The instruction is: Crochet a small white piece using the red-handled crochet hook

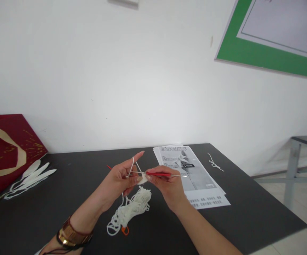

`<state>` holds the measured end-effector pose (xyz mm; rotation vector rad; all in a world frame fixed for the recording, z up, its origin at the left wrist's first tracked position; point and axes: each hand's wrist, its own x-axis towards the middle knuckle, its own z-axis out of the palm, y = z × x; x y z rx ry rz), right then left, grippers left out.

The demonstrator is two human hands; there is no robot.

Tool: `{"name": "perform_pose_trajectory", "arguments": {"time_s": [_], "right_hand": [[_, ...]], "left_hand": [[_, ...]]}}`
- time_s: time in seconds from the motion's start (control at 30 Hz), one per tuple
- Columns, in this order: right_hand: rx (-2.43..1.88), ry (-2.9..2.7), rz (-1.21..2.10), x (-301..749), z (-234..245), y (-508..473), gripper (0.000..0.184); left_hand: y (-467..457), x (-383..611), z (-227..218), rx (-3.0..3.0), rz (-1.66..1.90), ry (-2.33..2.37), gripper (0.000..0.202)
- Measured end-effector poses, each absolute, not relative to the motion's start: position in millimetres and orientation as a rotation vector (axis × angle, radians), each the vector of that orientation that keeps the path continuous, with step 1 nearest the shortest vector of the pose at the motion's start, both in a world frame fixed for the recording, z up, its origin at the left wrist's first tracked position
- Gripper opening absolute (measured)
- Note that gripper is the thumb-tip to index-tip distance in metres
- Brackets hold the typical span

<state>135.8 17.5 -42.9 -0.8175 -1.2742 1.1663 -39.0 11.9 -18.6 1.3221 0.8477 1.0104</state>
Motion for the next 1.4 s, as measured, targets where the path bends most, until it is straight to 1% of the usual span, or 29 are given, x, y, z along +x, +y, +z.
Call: {"name": "perform_pose_trajectory", "arguments": {"time_s": [0.13, 0.2, 0.23, 0.33, 0.4, 0.47, 0.53, 0.57, 0.63, 0.73, 0.8, 0.83, 0.97, 1.13, 1.27, 1.4], "right_hand": [[-0.795, -1.228, 1.218, 137, -42, 19, 0.012], [-0.785, -1.198, 1.233, 139, -41, 20, 0.013], [-0.781, -1.195, 1.237, 140, -40, 20, 0.013], [-0.774, -1.241, 1.233, 141, -39, 20, 0.013], [-0.778, -1.278, 1.232, 142, -39, 20, 0.011], [-0.782, -1.286, 1.237, 142, -38, 20, 0.011], [-0.784, -1.297, 1.239, 142, -38, 20, 0.011], [-0.785, -1.315, 1.237, 142, -37, 19, 0.011], [-0.79, -1.357, 1.229, 140, -36, 19, 0.009], [-0.808, -1.389, 1.212, 139, -37, 17, 0.007], [-0.813, -1.401, 1.198, 139, -39, 17, 0.007], [-0.815, -1.414, 1.183, 139, -40, 17, 0.007], [-0.85, -1.493, 1.058, 142, -44, 19, 0.006], [-0.817, -1.508, 1.01, 143, -43, 20, 0.005], [-0.806, -1.404, 1.082, 141, -41, 21, 0.006], [-0.782, -1.163, 1.343, 138, -43, 23, 0.014]], "left_hand": [[15, -45, -16, 1.397, 0.935, 0.867, 0.079], [16, -50, -16, 1.369, 0.881, 0.856, 0.077], [17, -53, -17, 1.329, 0.875, 0.851, 0.071], [19, -60, -21, 1.151, 0.95, 0.831, 0.04], [20, -63, -22, 1.068, 0.988, 0.826, 0.032], [20, -62, -21, 1.051, 0.991, 0.825, 0.031], [18, -60, -16, 1.086, 0.959, 0.824, 0.034], [16, -58, -13, 1.124, 0.929, 0.827, 0.039], [12, -54, -8, 1.238, 0.834, 0.851, 0.053], [7, -49, -3, 1.382, 0.754, 1.01, 0.078], [5, -47, -2, 1.435, 0.743, 1.101, 0.088], [4, -47, -2, 1.433, 0.743, 1.119, 0.089], [1, -47, 0, 1.283, 0.77, 1.072, 0.079], [-1, -33, -8, 1.105, 0.984, 0.94, 0.087], [1, -22, -15, 1.057, 1.117, 0.934, 0.087], [0, -21, -14, 1.088, 1.159, 0.973, 0.088]]}}
